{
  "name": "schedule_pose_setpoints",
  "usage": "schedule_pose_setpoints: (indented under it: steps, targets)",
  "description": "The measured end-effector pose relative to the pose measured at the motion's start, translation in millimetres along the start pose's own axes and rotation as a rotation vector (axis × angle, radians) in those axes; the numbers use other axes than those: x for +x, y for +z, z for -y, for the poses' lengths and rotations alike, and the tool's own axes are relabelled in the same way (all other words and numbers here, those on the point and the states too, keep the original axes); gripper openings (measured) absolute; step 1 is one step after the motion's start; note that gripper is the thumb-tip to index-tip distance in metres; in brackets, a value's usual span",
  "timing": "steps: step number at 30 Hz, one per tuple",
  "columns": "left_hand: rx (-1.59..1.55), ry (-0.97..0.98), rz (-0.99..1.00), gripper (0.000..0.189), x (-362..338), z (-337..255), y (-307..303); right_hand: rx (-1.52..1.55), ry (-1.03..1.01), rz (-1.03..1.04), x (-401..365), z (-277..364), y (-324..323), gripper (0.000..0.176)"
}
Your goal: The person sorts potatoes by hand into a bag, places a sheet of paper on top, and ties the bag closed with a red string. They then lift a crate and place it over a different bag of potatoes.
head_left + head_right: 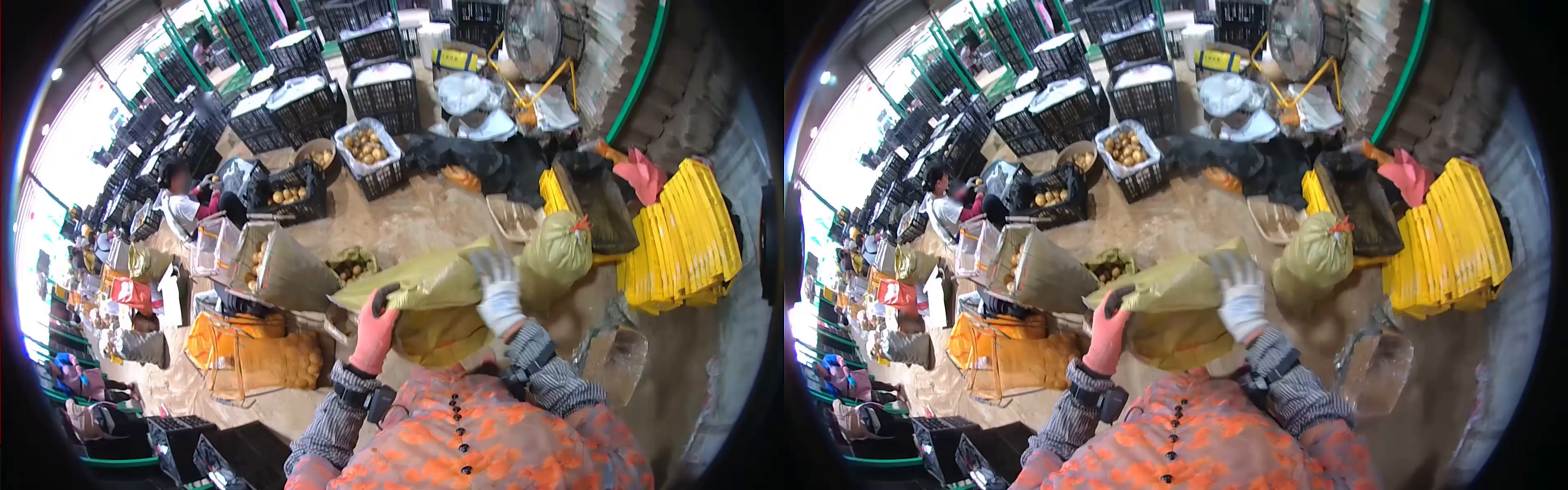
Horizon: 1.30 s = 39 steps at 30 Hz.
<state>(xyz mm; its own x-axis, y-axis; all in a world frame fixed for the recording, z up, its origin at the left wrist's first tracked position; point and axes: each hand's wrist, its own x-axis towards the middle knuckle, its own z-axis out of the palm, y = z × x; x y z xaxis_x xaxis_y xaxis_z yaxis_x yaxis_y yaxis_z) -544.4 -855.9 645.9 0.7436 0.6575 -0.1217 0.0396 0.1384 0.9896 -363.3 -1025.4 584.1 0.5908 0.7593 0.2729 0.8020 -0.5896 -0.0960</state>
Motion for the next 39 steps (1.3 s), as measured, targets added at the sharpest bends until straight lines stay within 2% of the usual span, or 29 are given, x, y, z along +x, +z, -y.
schedule_pose_setpoints:
  steps: [1,3,5,6,7,8,9,11,13,15,16,17,19,20,21,23,25,26,27,28,29,31,32,33,34,35,37,38,39]
  targets:
    - [-0.019,0.033,0.014,0.034,1,4,-8,0.113,0.066,-0.093,3,-22,-12,0.071]
    - [0.223,0.024,0.063,0.039,-7,-2,-30,0.106,0.276,-0.242,-14,-76,-4,0.044]
    - [0.341,0.095,0.233,0.048,-16,17,-44,0.544,0.585,-0.156,-33,-115,5,0.018]
    - [0.355,0.139,0.290,0.051,-25,13,-38,0.516,0.588,-0.164,-39,-121,7,0.013]
    - [0.275,0.094,0.303,0.046,-29,26,-34,0.729,0.618,-0.225,-40,-115,10,0.020]
    - [0.318,0.049,0.235,0.042,-31,30,-29,1.130,0.659,-0.286,-44,-114,33,0.037]
    - [0.360,0.003,0.165,0.038,-29,30,-23,0.724,0.430,-0.316,-38,-87,2,0.059]
    - [0.414,0.000,0.080,0.035,-24,21,-8,0.504,0.169,-0.273,-32,-36,-48,0.085]
    - [0.475,-0.023,0.001,0.033,-20,16,8,0.383,-0.091,-0.168,-28,5,-68,0.097]
    - [0.673,-0.062,0.192,0.035,-17,14,24,0.152,-0.277,-0.037,-20,18,-64,0.097]
    - [0.671,-0.062,0.182,0.035,-18,13,27,0.057,-0.248,0.134,-15,10,-62,0.099]
    - [0.515,-0.112,0.297,0.036,-19,12,29,-0.120,-0.132,0.216,-7,3,-62,0.086]
    - [0.197,-0.200,0.517,0.038,-20,9,30,-0.216,-0.031,0.003,-1,-60,0,0.064]
    - [0.116,-0.319,0.554,0.037,-26,-10,30,-0.030,0.054,-0.086,-3,-83,-1,0.053]
    - [0.208,0.131,0.594,0.039,-27,17,20,0.156,0.134,-0.173,-2,-102,-6,0.045]
    - [0.340,-0.166,0.672,0.047,-33,0,24,0.297,0.326,-0.193,-14,-130,-7,0.037]
    - [0.754,0.040,0.597,0.053,-44,-11,24,0.690,0.453,-0.379,-26,-153,7,0.033]
    - [0.917,0.161,0.487,0.049,-43,14,18,1.230,0.628,-0.440,-29,-173,35,0.024]
    - [1.074,0.278,0.370,0.045,-39,43,10,1.899,0.660,-0.312,-40,-197,65,0.029]
    - [1.094,0.186,0.247,0.039,-36,49,2,2.123,0.681,-0.256,-48,-177,48,0.032]
    - [1.148,0.220,0.036,0.036,-31,58,-7,2.349,0.703,-0.194,-60,-138,19,0.037]
    - [0.773,0.145,-0.389,0.027,-22,77,-16,2.246,0.502,-0.096,-80,-103,13,0.045]
    - [0.329,0.082,-0.459,0.024,-8,94,-26,2.249,0.492,-0.085,-73,-87,-3,0.045]
    - [-0.117,0.023,-0.514,0.021,2,104,-36,1.976,0.350,0.112,-57,-69,-26,0.037]
    - [-0.600,-0.031,-0.514,0.021,4,82,-41,1.688,0.211,0.287,-46,-59,-37,0.029]
    - [-0.658,0.205,-0.250,0.022,8,79,-53,1.609,0.310,0.330,-48,-60,-26,0.017]
    - [-0.072,0.398,-0.303,0.021,10,44,-47,1.163,0.240,0.249,-52,-80,-1,0.015]
    - [-0.833,0.205,-0.139,0.021,10,32,-42,1.227,0.415,0.117,-52,-93,15,0.016]
    - [-0.970,0.022,-0.044,0.024,8,27,-36,1.277,0.590,-0.019,-47,-106,29,0.017]
